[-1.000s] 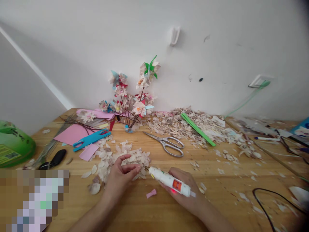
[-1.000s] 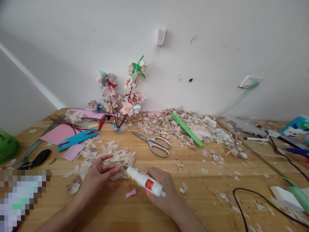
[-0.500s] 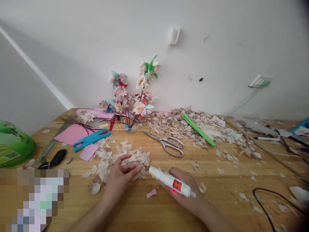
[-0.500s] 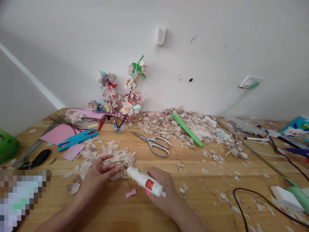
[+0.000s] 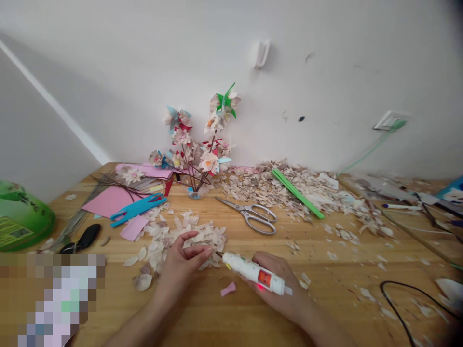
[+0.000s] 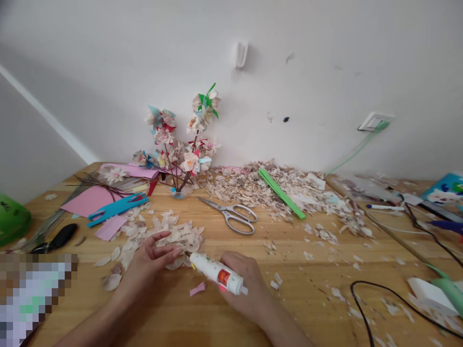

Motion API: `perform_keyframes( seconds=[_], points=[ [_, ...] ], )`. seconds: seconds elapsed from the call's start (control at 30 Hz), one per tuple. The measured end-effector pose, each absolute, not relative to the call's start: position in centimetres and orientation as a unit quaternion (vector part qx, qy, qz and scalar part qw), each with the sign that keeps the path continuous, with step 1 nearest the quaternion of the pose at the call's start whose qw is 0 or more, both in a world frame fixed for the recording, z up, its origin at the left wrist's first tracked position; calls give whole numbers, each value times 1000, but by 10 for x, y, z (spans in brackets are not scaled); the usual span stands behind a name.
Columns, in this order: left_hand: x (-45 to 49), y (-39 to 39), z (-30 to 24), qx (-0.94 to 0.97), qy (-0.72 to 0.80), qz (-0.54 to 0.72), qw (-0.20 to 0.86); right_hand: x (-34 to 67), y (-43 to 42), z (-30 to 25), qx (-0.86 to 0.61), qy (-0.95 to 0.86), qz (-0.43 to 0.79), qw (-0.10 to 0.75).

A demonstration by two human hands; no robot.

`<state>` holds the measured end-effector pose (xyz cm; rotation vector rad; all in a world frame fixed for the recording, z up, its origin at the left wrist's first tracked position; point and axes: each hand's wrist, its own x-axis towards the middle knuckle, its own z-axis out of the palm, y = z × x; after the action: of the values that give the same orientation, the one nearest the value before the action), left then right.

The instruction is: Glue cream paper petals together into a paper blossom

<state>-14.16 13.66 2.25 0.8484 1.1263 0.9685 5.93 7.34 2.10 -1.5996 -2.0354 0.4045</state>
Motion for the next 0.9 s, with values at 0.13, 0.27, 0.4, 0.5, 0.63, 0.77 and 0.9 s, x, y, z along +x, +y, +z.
perform_keyframes(
  seconds=[0.13,0.27,0.4,0.5,0.63,0.77,0.9],
  points=[
    [-140,136,21,333,483,432,685,63,74,19,-608,-741,139,248],
    [-140,136,20,280,462,434,721,80,77,13,-637,-707,153,266],
    [-143,135,25,238,438,417,760,115,79,9,-644,-693,154,284],
    [-145,134,29,223,419,400,784,141,76,8,-633,-708,150,275],
    [-146,132,32,220,410,396,792,161,74,1,-636,-706,161,266],
    [-146,132,31,225,407,407,786,170,76,-13,-676,-643,191,304],
    [-147,133,29,233,388,411,791,175,77,-11,-689,-621,216,305]
  ],
)
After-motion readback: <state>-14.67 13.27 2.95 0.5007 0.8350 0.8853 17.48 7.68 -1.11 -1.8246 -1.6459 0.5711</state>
